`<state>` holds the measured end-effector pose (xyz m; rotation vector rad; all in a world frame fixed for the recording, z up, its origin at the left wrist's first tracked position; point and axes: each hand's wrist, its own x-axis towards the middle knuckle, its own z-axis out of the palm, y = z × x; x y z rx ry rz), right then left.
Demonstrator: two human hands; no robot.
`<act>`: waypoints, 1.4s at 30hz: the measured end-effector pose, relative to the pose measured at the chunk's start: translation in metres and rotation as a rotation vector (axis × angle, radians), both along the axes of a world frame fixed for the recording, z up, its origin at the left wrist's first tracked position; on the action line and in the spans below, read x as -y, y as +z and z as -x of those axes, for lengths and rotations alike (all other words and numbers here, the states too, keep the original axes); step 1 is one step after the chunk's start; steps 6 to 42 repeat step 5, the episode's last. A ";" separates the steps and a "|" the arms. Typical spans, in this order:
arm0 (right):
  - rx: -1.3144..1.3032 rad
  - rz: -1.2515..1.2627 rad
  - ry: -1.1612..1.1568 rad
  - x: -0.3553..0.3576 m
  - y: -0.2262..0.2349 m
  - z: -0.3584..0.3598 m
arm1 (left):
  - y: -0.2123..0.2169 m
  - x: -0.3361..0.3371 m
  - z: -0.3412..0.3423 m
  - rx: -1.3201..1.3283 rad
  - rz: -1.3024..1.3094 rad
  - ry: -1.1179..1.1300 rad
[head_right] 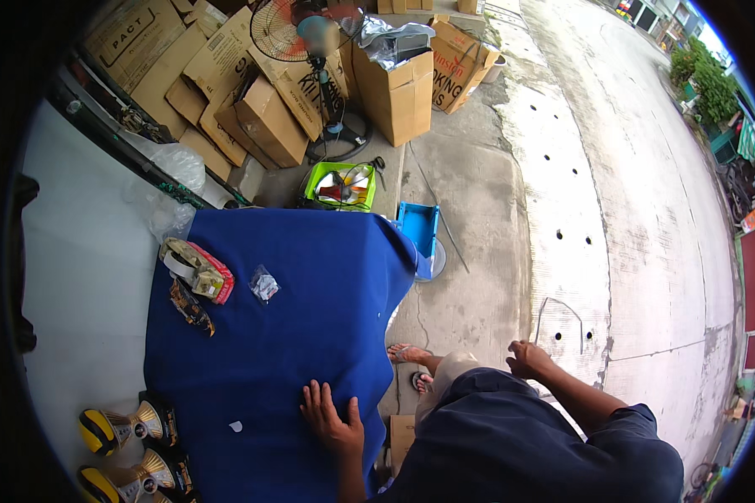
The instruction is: The person assembles a trophy by applying a '2nd Runner-Up' label to the base and a circular logo sticker to the center of the trophy. They smooth the stickers and place the completed trophy on a table with other similar trophies.
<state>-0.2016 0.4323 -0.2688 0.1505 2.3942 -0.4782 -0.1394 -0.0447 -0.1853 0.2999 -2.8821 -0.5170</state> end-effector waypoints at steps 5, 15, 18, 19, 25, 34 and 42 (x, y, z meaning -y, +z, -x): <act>0.593 -0.327 0.148 -0.197 -0.108 -0.133 | -0.005 -0.006 -0.008 0.052 0.011 0.034; 0.593 -0.327 0.148 -0.197 -0.108 -0.133 | -0.005 -0.006 -0.008 0.052 0.011 0.034; 0.593 -0.327 0.148 -0.197 -0.108 -0.133 | -0.005 -0.006 -0.008 0.052 0.011 0.034; 0.593 -0.327 0.148 -0.197 -0.108 -0.133 | -0.005 -0.006 -0.008 0.052 0.011 0.034; 0.593 -0.327 0.148 -0.197 -0.108 -0.133 | -0.005 -0.006 -0.008 0.052 0.011 0.034; 0.593 -0.327 0.148 -0.197 -0.108 -0.133 | -0.005 -0.006 -0.008 0.052 0.011 0.034; 0.593 -0.327 0.148 -0.197 -0.108 -0.133 | -0.005 -0.006 -0.008 0.052 0.011 0.034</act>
